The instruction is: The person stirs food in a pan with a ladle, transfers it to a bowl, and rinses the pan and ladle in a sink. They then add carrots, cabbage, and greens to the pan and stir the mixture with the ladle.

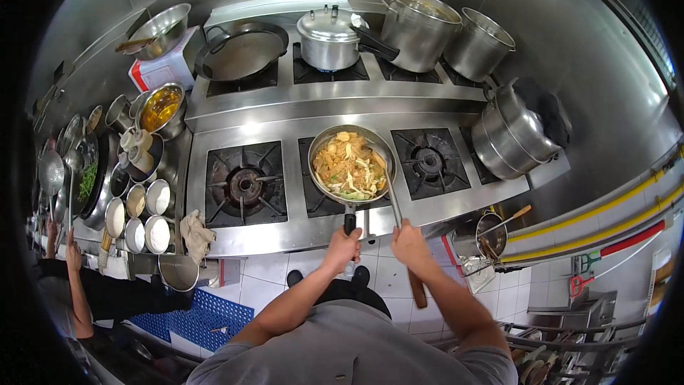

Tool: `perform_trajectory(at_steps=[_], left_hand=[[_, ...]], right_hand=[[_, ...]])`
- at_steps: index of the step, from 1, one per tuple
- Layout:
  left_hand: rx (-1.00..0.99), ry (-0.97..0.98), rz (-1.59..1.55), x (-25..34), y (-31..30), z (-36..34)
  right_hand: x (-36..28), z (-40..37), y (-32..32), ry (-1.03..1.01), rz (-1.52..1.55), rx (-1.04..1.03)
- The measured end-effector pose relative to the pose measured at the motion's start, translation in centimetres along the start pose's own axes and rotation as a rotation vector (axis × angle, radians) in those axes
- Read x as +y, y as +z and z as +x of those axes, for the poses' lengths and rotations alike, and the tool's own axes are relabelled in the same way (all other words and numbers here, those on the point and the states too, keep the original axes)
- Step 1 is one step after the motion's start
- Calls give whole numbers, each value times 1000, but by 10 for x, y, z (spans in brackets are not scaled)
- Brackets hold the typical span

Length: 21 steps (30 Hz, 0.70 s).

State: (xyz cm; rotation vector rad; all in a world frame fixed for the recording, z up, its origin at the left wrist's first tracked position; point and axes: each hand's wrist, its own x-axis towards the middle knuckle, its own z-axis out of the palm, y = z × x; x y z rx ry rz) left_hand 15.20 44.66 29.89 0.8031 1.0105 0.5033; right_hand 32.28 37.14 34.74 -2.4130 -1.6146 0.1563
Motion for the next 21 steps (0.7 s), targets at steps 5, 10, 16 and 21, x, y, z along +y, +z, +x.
perform_trajectory(at_steps=[5, 10, 16, 21], left_hand=[[-10, -1, -38, -6, 10, 0], [-78, -32, 21, -5, -20, 9], [-121, -84, 43, 9, -43, 2], [-157, -95, 68, 20, -52, -2]], right_hand=[[-50, -5, -30, 708, 1307, -564], [-39, 7, -40, 900, 2247, -837], [-73, 18, -82, 770, 1740, -619], [-75, 47, -84, 483, 1075, -506]])
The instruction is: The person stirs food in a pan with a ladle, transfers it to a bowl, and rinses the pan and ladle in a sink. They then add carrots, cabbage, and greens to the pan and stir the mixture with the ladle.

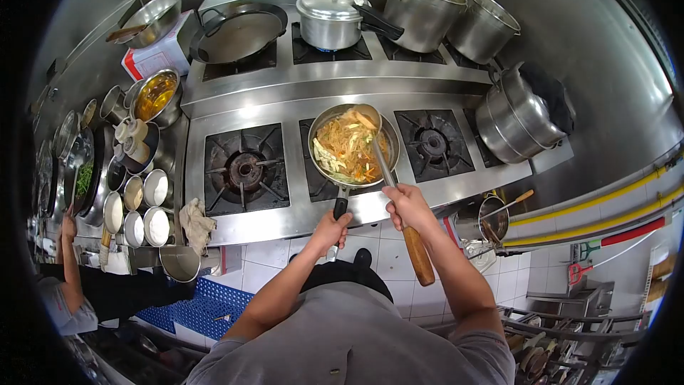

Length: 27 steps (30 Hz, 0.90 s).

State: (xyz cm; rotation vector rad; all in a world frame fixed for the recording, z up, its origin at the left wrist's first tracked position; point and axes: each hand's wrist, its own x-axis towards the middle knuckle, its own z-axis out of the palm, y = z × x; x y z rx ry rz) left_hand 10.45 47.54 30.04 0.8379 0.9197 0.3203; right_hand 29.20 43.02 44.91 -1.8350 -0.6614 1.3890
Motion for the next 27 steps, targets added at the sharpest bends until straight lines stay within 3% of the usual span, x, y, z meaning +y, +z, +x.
perform_trajectory(at_steps=[2, 5, 8, 14, 17, 24, 27], left_hand=[[-2, 2, 9, 2, -4, -2], [4, -25, 22, 1, -8, -1], [25, -13, -2, 1, -1, 0], [113, 42, -23, 8, 34, -2], [140, 57, -23, 4, 47, 2], [197, 58, 93, -1, 46, 3], [169, 45, 117, 5, 32, -4]], right_hand=[[14, 17, -9, -88, -307, 74], [55, 41, -40, -651, -974, 346], [66, 40, -52, -472, -1015, 413], [111, 30, -66, -509, -1017, 402], [66, -9, -46, 60, -424, 130], [59, -20, -23, 276, 350, -219], [73, -2, -34, 382, 846, -423]])
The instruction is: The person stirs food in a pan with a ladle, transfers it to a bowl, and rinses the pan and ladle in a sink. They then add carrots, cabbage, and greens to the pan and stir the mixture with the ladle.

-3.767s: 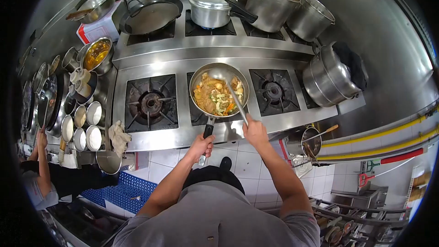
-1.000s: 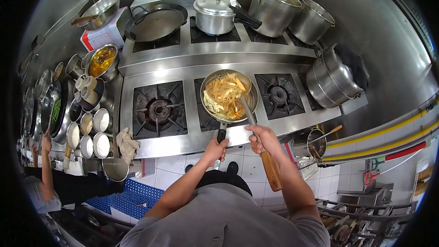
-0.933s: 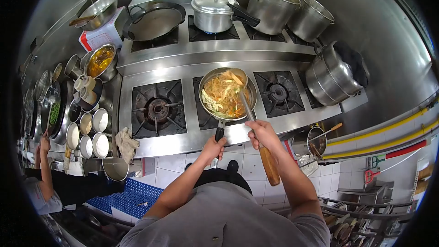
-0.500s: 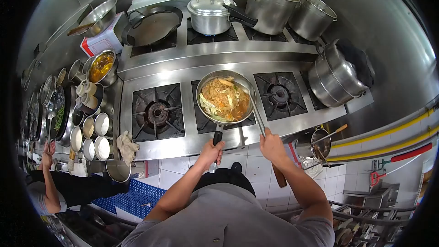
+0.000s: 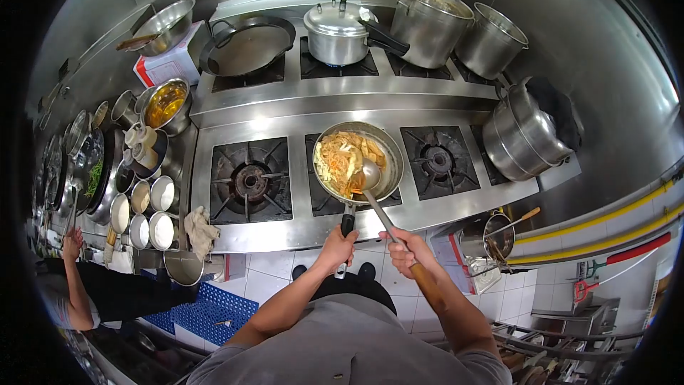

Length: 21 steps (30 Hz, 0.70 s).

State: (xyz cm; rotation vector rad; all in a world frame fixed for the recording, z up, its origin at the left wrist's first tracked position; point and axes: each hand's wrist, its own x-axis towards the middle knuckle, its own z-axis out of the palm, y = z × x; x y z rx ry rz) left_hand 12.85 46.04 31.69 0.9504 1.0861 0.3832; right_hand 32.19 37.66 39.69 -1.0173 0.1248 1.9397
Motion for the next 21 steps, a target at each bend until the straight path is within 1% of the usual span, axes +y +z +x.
perform_trajectory(at_steps=[1, 4, 7, 10, 11, 14, 15, 17, 18, 20, 21], left_hand=[[-21, 18, 18, -2, -6, 3], [-69, 66, 75, -8, -29, 17], [-90, 68, 110, -2, -52, 26], [-118, 47, 2, -6, -56, 23], [-169, 2, -81, -9, -59, 23], [-256, -149, -479, -15, -65, 14], [-345, -195, -552, -21, -69, 18], [-409, -231, -629, -21, -71, 26], [-441, -251, -666, -17, -71, 28], [-411, -250, -614, -14, -68, 30], [-402, -242, -570, -15, -67, 32]], right_hand=[[-2, 2, -4, 5, 66, -53], [-3, -7, -1, 12, 144, -64], [-5, -24, 17, -96, -79, 46], [-8, -32, 39, -228, -410, 241], [-11, -29, 39, -258, -497, 253], [-12, -27, 46, -313, -716, 334], [-13, -25, 46, -338, -858, 391], [-15, -16, 41, -379, -1143, 497], [-15, -9, 33, -521, -1325, 540], [-17, 8, 16, -824, -1689, 617], [-19, 11, 14, -841, -1644, 617]])
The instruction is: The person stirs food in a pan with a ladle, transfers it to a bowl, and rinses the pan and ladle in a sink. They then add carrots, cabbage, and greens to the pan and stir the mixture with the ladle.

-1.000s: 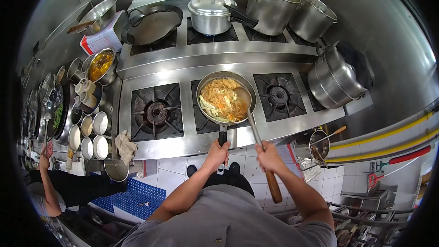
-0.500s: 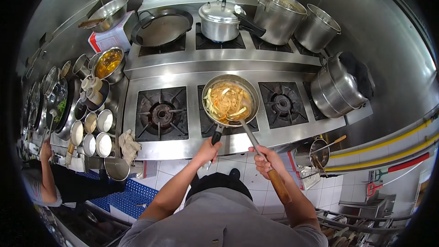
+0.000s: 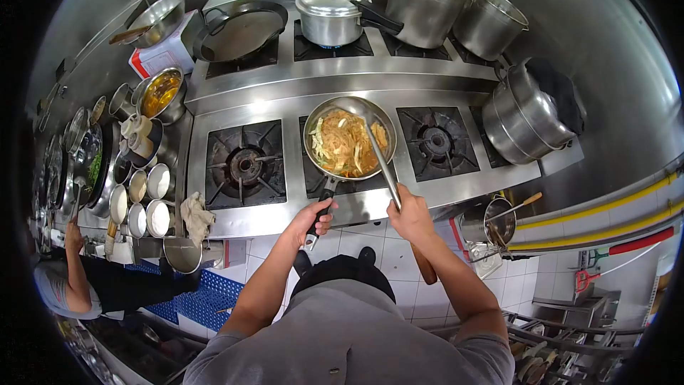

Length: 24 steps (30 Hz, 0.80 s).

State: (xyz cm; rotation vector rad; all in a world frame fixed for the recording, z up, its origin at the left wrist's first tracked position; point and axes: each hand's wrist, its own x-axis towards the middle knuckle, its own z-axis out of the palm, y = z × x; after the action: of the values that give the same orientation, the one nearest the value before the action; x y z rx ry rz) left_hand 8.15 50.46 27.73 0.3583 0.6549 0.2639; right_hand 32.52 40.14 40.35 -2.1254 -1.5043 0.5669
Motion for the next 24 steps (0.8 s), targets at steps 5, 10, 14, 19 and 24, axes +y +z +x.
perform_trajectory(at_steps=[5, 10, 14, 19, 24], left_hand=[[137, 44, 139, 1, 17, -1], [170, 73, 174, 2, 22, -3], [175, 74, 178, -9, 29, 0], [168, 85, 240, -5, 25, 3], [186, 96, 221, -9, 30, 4]], right_hand=[[47, -3, 20, -199, -118, -69], [66, -25, -23, -92, -343, -271], [74, -6, 11, -76, -280, -171], [68, -26, -16, -126, -238, -209], [65, -10, 36, -116, -314, -108]])
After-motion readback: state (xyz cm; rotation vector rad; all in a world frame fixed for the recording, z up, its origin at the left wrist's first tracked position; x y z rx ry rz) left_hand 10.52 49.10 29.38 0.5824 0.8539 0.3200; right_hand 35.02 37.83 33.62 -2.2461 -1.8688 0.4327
